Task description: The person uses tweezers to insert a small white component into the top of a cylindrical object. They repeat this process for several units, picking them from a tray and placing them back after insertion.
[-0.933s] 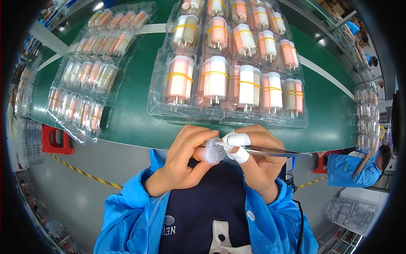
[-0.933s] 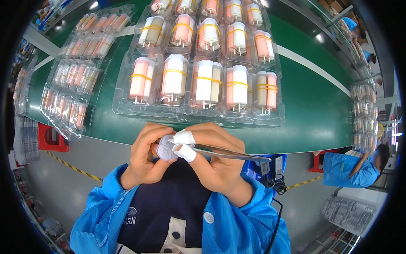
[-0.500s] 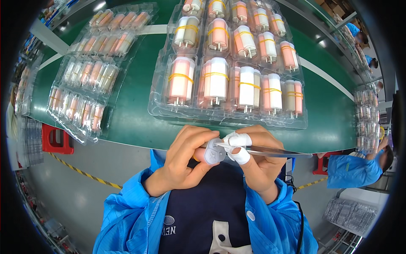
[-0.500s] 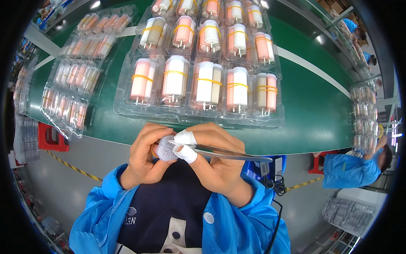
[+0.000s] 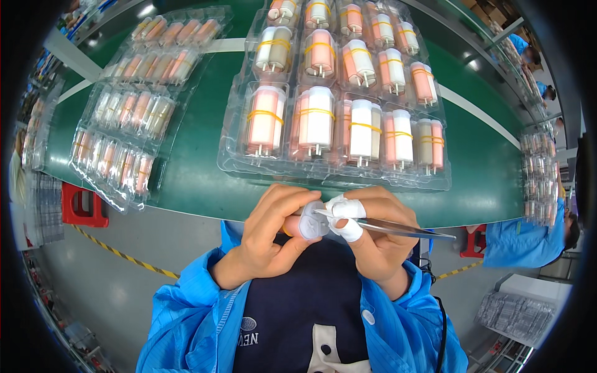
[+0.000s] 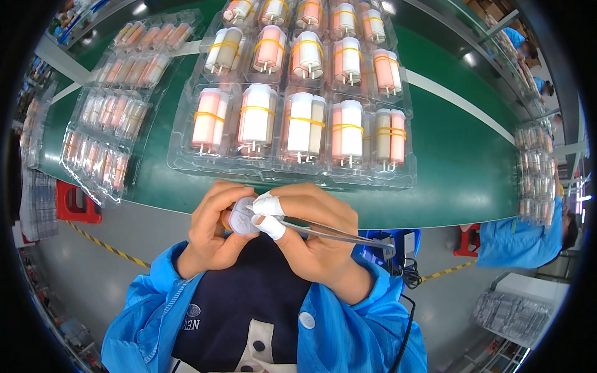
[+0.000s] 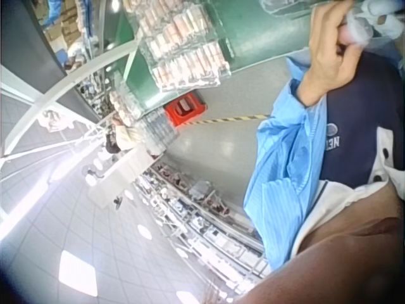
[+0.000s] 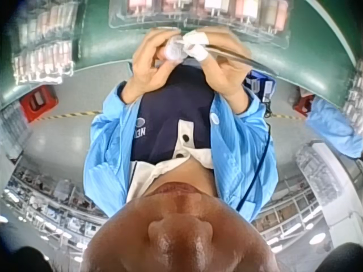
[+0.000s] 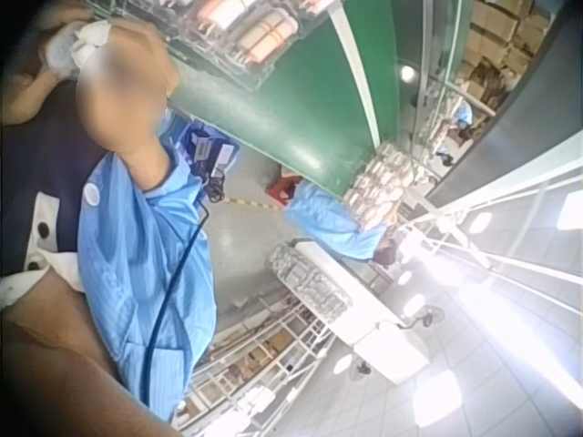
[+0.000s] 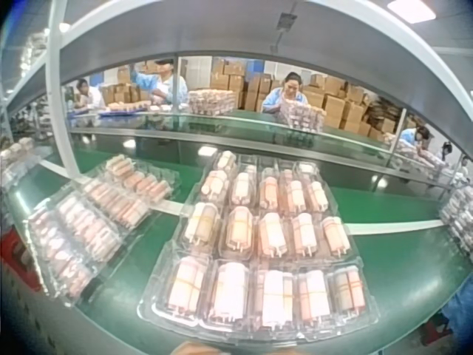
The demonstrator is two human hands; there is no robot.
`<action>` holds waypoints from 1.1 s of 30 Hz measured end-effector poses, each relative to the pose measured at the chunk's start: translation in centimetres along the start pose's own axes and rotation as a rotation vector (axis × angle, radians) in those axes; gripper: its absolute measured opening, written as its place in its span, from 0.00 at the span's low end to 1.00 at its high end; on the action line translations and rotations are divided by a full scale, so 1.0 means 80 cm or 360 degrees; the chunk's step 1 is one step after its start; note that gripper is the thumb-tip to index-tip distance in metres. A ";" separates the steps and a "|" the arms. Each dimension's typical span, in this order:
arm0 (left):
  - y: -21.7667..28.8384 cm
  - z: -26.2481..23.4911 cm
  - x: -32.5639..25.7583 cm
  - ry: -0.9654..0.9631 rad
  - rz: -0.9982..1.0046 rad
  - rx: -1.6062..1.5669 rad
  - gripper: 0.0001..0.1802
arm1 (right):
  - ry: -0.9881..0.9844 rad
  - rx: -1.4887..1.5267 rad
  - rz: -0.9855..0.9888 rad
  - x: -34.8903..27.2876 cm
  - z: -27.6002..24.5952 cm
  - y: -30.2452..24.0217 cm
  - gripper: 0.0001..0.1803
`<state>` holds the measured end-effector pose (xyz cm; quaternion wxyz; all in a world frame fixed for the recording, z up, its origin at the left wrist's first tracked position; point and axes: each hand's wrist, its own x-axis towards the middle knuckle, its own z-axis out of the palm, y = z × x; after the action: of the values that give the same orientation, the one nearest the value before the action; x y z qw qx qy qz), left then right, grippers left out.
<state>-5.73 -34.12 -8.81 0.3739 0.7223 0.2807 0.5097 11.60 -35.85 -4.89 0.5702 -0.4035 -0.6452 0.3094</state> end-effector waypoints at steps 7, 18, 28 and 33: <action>0.003 -0.001 0.002 -0.0017 0.0089 0.0131 0.28 | -0.0100 -0.0059 -0.0005 0.008 -0.002 -0.008 0.08; -0.003 0.003 -0.001 -0.0191 0.0308 0.0277 0.26 | -0.0515 -0.0135 0.0233 0.031 -0.023 -0.022 0.06; 0.004 0.003 -0.006 0.0017 -0.0111 -0.0540 0.26 | 0.0155 0.0620 0.0202 0.000 -0.028 -0.010 0.09; 0.005 0.003 -0.005 -0.0008 -0.0111 -0.0507 0.26 | 0.0146 0.0596 0.0266 -0.008 -0.030 -0.008 0.10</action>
<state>-5.59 -34.76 -8.75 0.5018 0.6449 0.2205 0.5327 13.89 -36.86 -4.24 0.6363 -0.3564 -0.5141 0.4514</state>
